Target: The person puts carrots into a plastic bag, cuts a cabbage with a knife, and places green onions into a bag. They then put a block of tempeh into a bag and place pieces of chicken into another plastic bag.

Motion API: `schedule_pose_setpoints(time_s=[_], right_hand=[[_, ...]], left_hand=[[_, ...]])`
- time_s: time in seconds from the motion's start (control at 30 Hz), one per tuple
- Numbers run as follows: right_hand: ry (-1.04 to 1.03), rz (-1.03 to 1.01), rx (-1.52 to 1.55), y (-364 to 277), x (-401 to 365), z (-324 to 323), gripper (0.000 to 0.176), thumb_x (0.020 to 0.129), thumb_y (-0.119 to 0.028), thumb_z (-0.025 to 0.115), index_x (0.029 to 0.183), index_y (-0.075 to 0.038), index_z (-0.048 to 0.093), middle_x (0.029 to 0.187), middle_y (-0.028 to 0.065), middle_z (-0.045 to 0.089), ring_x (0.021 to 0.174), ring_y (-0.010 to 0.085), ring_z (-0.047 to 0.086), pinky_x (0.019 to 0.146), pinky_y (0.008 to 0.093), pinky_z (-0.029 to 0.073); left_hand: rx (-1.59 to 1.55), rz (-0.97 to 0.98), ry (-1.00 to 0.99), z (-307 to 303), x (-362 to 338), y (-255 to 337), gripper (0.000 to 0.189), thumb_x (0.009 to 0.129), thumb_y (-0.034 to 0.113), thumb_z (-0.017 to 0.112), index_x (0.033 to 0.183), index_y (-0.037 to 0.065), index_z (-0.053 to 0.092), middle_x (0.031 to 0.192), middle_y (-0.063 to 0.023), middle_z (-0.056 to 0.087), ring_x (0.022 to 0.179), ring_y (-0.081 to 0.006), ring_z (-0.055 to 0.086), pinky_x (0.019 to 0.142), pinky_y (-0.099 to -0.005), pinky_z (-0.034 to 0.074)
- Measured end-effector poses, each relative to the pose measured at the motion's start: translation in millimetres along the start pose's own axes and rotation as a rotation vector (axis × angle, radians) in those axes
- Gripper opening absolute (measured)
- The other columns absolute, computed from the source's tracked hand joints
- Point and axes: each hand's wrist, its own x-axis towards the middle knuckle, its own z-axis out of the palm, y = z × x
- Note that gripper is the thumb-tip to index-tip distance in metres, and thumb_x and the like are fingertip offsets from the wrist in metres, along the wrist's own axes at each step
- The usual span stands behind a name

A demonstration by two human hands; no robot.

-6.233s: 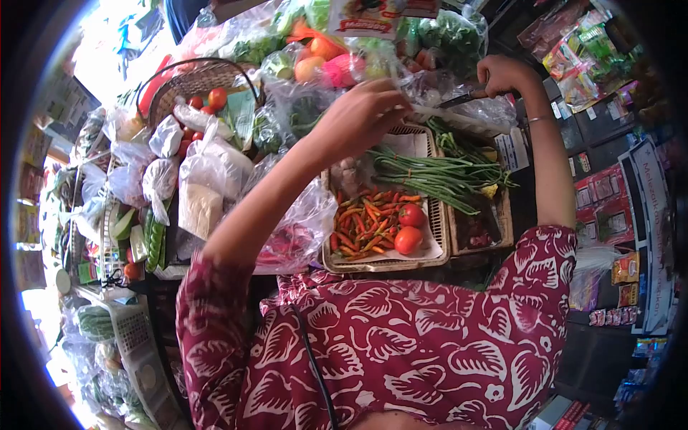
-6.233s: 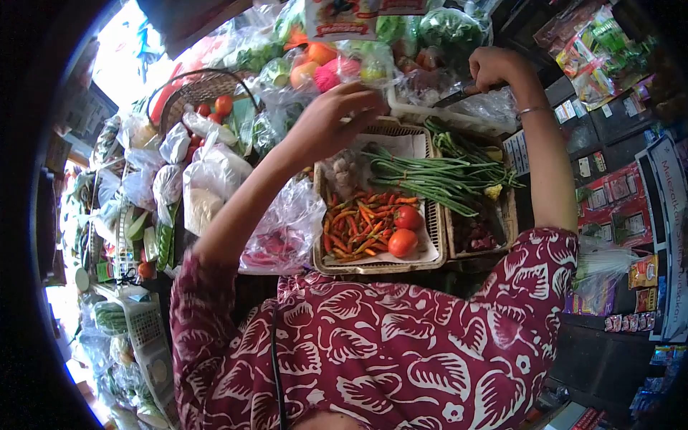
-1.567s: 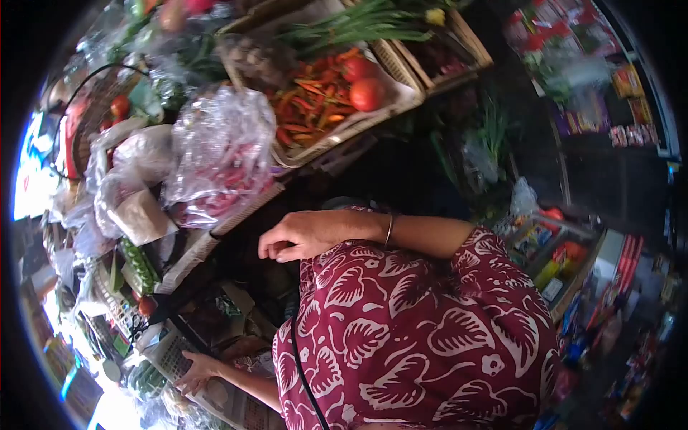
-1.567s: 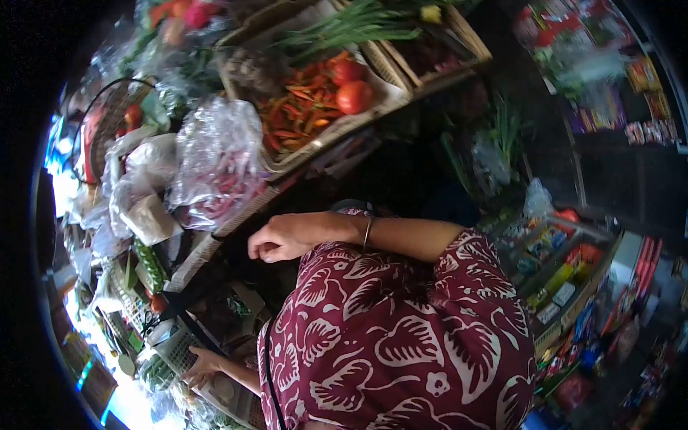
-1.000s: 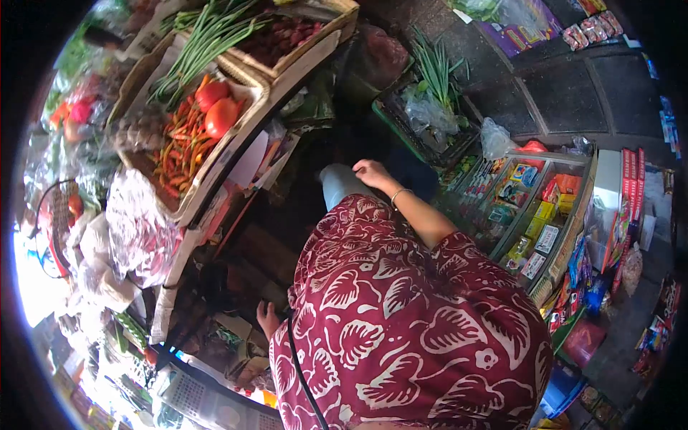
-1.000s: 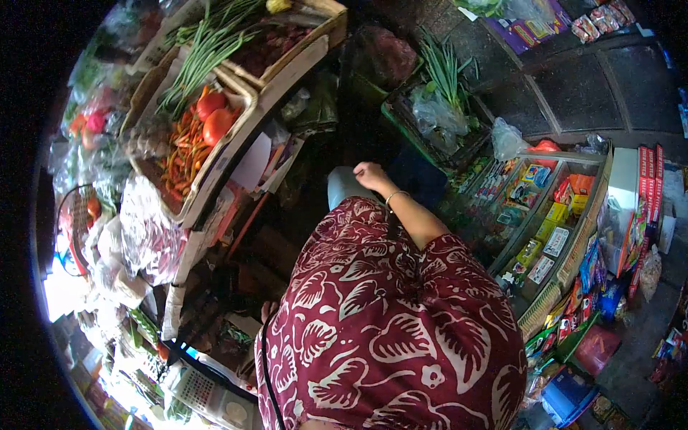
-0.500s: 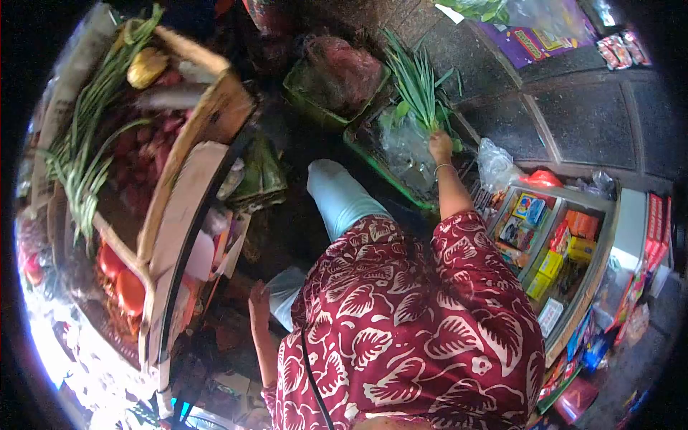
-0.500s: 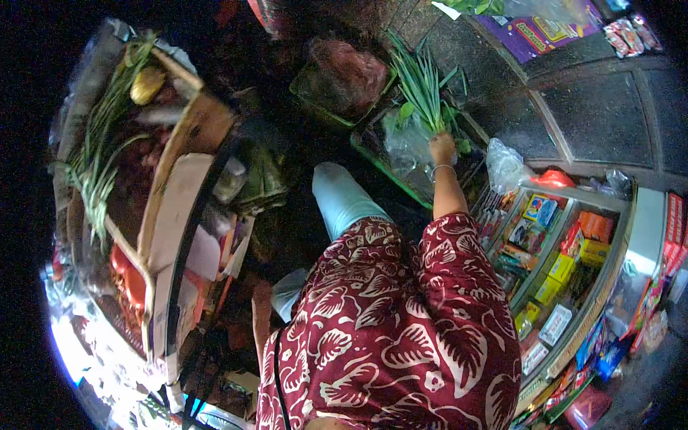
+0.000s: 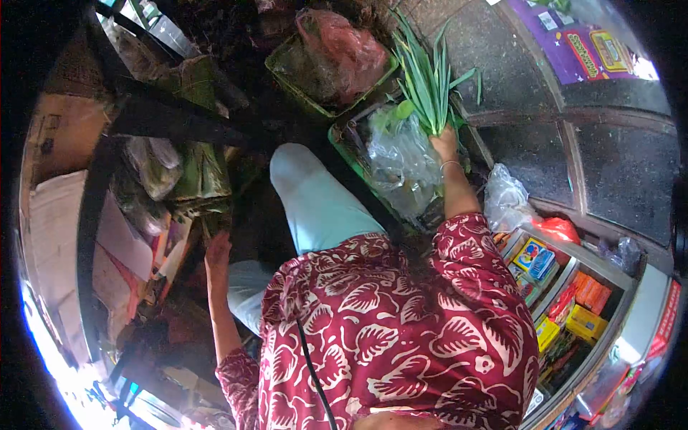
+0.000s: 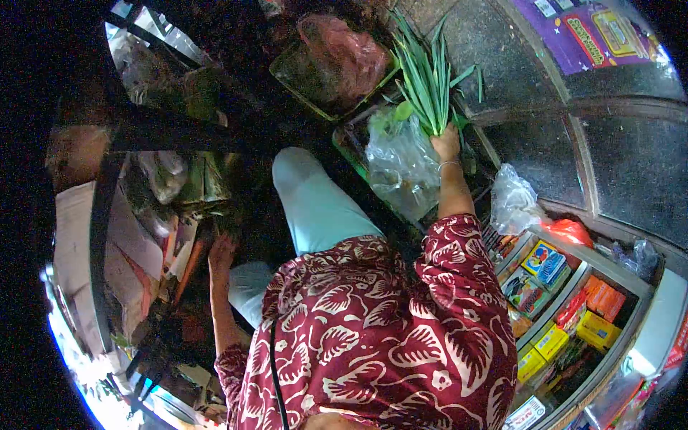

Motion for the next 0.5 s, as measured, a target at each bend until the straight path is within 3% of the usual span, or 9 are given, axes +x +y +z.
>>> schedule_pose_setpoints(time_s=[0.07, 0.13, 0.17, 0.2, 0.3, 0.37, 0.5], right_hand=[[-0.115, 0.071, 0.015, -19, -6, -27, 0.057, 0.061, -0.020, 0.066, 0.108, 0.005, 0.049, 0.106, 0.0269, 0.052, 0.101, 0.0394, 0.050, 0.085, 0.0430, 0.042], [-0.422, 0.154, 0.422, 0, 11, -58, 0.052, 0.063, -0.021, 0.065, 0.106, 0.005, 0.052, 0.103, 0.0235, 0.056, 0.097, 0.0337, 0.054, 0.082, 0.0379, 0.043], [-0.519, 0.151, 0.845, -5, 4, -83, 0.047, 0.064, -0.024, 0.065, 0.103, 0.002, 0.056, 0.102, 0.0167, 0.059, 0.095, 0.0281, 0.055, 0.082, 0.0346, 0.042], [-0.279, -0.007, 0.875, 14, 13, -63, 0.032, 0.070, -0.017, 0.059, 0.098, -0.002, 0.058, 0.086, 0.0038, 0.059, 0.078, 0.0132, 0.054, 0.072, 0.0260, 0.042], [-0.383, -0.134, 0.720, -30, 2, -117, 0.029, 0.072, -0.017, 0.060, 0.098, -0.004, 0.059, 0.086, 0.0027, 0.060, 0.078, 0.0111, 0.055, 0.072, 0.0250, 0.042], [-0.721, 0.289, 1.070, -31, 1, -112, 0.031, 0.073, -0.017, 0.060, 0.102, -0.005, 0.058, 0.090, 0.0033, 0.061, 0.080, 0.0120, 0.056, 0.074, 0.0264, 0.044], [-0.714, 0.286, 1.229, -74, -30, -108, 0.035, 0.074, -0.015, 0.061, 0.106, -0.003, 0.057, 0.094, 0.0051, 0.061, 0.078, 0.0142, 0.057, 0.074, 0.0285, 0.045]], left_hand=[[0.037, 0.029, -0.104, 6, 4, 53, 0.038, 0.088, 0.017, 0.054, 0.120, -0.002, 0.047, 0.117, -0.0124, 0.051, 0.108, -0.0185, 0.050, 0.093, -0.0287, 0.037], [0.001, 0.095, -0.118, 45, 14, 56, 0.037, 0.088, 0.015, 0.054, 0.119, -0.002, 0.047, 0.116, -0.0124, 0.053, 0.107, -0.0180, 0.050, 0.093, -0.0286, 0.037], [-0.029, 0.153, -0.140, 60, 20, 62, 0.036, 0.087, 0.013, 0.054, 0.119, -0.003, 0.047, 0.114, -0.0124, 0.054, 0.107, -0.0176, 0.051, 0.092, -0.0284, 0.038], [0.039, 0.169, -0.161, 76, 21, 76, 0.035, 0.087, 0.012, 0.053, 0.118, -0.002, 0.048, 0.112, -0.0122, 0.055, 0.106, -0.0174, 0.051, 0.092, -0.0282, 0.038], [0.199, 0.220, -0.253, 129, 20, 136, 0.032, 0.086, 0.008, 0.052, 0.117, -0.001, 0.050, 0.109, -0.0116, 0.058, 0.105, -0.0170, 0.052, 0.090, -0.0277, 0.039], [0.139, 0.326, -0.392, 173, 38, 130, 0.031, 0.086, 0.009, 0.052, 0.115, -0.001, 0.051, 0.109, -0.0103, 0.058, 0.104, -0.0168, 0.052, 0.090, -0.0280, 0.039], [0.179, 0.584, -0.579, 266, 54, 144, 0.034, 0.085, 0.011, 0.052, 0.117, 0.001, 0.050, 0.112, -0.0116, 0.056, 0.100, -0.0171, 0.053, 0.084, -0.0287, 0.043]])
